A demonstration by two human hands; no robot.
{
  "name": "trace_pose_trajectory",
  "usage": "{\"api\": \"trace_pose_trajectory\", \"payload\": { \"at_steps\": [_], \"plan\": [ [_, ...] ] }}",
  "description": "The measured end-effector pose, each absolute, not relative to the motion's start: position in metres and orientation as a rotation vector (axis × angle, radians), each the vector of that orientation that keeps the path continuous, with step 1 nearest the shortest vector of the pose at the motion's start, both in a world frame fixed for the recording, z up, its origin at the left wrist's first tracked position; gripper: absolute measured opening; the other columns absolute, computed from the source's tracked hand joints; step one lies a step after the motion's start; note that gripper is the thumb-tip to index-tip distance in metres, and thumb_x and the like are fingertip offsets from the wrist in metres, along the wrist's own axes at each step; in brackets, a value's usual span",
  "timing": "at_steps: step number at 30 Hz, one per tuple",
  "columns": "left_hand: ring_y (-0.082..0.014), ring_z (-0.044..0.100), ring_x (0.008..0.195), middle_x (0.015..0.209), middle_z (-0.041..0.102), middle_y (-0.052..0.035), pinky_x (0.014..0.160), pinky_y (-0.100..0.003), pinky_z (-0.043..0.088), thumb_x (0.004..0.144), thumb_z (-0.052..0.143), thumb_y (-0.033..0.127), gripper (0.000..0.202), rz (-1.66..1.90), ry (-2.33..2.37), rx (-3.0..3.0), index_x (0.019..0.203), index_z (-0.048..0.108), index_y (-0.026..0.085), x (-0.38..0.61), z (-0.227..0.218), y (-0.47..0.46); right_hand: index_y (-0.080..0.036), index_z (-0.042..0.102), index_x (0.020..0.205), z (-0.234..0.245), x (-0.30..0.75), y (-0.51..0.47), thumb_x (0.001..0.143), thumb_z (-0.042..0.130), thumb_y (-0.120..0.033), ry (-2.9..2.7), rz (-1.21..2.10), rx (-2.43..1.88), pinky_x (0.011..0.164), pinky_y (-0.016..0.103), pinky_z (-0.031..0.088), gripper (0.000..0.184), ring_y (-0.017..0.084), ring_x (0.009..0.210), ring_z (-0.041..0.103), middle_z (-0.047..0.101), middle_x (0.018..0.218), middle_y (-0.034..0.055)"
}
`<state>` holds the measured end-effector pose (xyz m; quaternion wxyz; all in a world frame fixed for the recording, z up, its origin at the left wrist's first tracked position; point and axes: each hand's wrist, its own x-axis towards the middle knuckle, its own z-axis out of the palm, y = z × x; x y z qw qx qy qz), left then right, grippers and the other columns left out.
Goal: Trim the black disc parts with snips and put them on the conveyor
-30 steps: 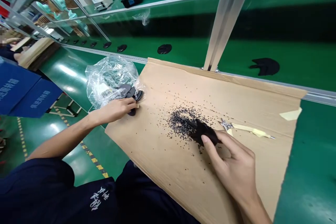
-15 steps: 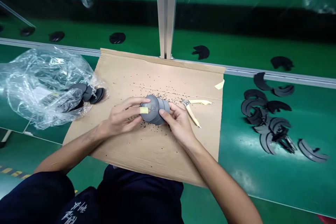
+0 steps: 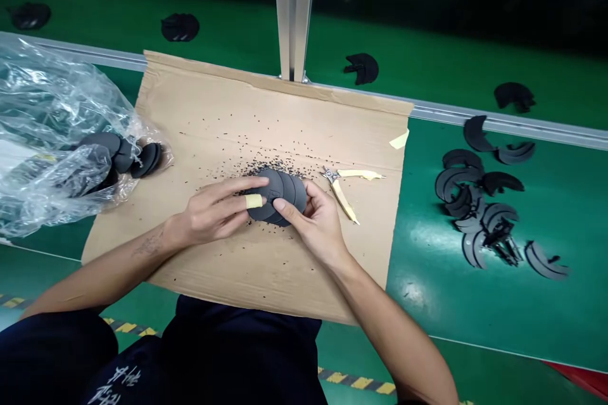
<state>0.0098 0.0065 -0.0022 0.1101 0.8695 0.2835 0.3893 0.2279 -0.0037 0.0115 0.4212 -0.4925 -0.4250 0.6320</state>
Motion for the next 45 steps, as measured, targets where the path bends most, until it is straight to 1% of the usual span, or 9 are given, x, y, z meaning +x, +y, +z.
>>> {"api": "trace_pose_trajectory", "payload": {
  "at_steps": [5,13,16,19,21,27,33,39,45],
  "plan": [
    [-0.0198,0.071,0.122,0.132,0.071,-0.0135,0.098,-0.032,0.066,0.094,0.058,0.006,0.032,1.130,0.834,2.595,0.123,0.065,0.016,0.011,-0.002,0.004,-0.023,0.069,0.092,0.012,0.226,-0.004,0.066,0.092,-0.056,-1.011,1.621,-1.236,0.076,0.031,0.060,0.048,0.015,0.079,0.064,0.069,0.089,0.0000],
    [-0.0217,0.062,0.136,0.144,0.064,-0.0131,0.110,-0.037,0.059,0.095,0.053,0.005,0.042,1.176,0.876,2.310,0.135,0.061,0.019,0.016,0.003,0.002,-0.023,0.061,0.080,0.013,0.227,-0.006,0.071,0.088,-0.057,-1.077,1.485,-1.285,0.062,0.026,0.053,0.045,0.013,0.069,0.054,0.056,0.075,-0.0028],
    [-0.0205,0.071,0.116,0.127,0.072,-0.0112,0.096,-0.033,0.063,0.100,0.062,0.027,0.037,1.144,1.014,1.912,0.136,0.058,0.021,0.021,0.005,0.001,-0.023,0.059,0.078,0.014,0.224,-0.009,0.076,0.084,-0.055,-1.166,1.382,-1.278,0.061,0.027,0.051,0.041,0.014,0.068,0.053,0.054,0.074,-0.0025],
    [-0.0142,0.073,0.078,0.090,0.075,-0.0037,0.068,-0.023,0.060,0.098,0.066,0.040,0.026,0.989,1.097,1.765,0.112,0.068,0.018,0.023,0.005,0.000,-0.023,0.060,0.081,0.014,0.223,-0.012,0.082,0.080,-0.051,-1.271,1.288,-1.289,0.060,0.026,0.049,0.034,0.014,0.068,0.052,0.056,0.074,-0.0020],
    [-0.0124,0.070,0.070,0.080,0.073,-0.0017,0.062,-0.021,0.056,0.097,0.068,0.038,0.022,0.966,1.128,1.839,0.099,0.070,0.017,0.022,0.005,0.000,-0.023,0.063,0.085,0.013,0.224,-0.013,0.086,0.078,-0.046,-1.382,1.230,-1.293,0.060,0.027,0.049,0.027,0.014,0.068,0.055,0.061,0.076,-0.0011],
    [-0.0144,0.073,0.085,0.096,0.078,-0.0058,0.075,-0.026,0.059,0.095,0.071,0.028,0.020,1.085,0.948,2.234,0.113,0.071,0.019,0.012,0.006,0.003,-0.024,0.071,0.095,0.012,0.235,-0.009,0.093,0.070,-0.026,-1.832,0.954,-1.134,0.084,0.037,0.058,0.002,0.022,0.092,0.072,0.077,0.096,0.0057],
    [-0.0152,0.073,0.090,0.101,0.079,-0.0073,0.082,-0.030,0.061,0.095,0.073,0.035,0.023,1.202,0.856,1.982,0.112,0.074,0.020,0.016,0.007,0.002,-0.023,0.073,0.101,0.007,0.232,-0.015,0.091,0.070,-0.014,-1.896,0.803,-0.970,0.077,0.034,0.061,0.013,0.020,0.090,0.075,0.078,0.101,0.0079],
    [-0.0169,0.074,0.097,0.105,0.079,-0.0111,0.086,-0.032,0.060,0.094,0.073,0.026,0.029,1.264,0.747,2.064,0.121,0.072,0.016,0.018,0.004,0.001,-0.021,0.073,0.094,0.006,0.228,-0.016,0.090,0.071,-0.013,-1.863,0.791,-0.932,0.075,0.030,0.063,0.010,0.019,0.086,0.076,0.078,0.101,0.0080],
    [-0.0155,0.075,0.089,0.095,0.080,-0.0092,0.084,-0.028,0.060,0.090,0.078,0.022,0.023,1.290,0.730,2.079,0.111,0.073,0.014,0.017,0.010,-0.002,-0.021,0.071,0.092,0.009,0.227,-0.016,0.089,0.071,-0.008,-1.847,0.890,-0.884,0.072,0.027,0.062,0.013,0.017,0.084,0.075,0.078,0.099,0.0069]
  ]
}}
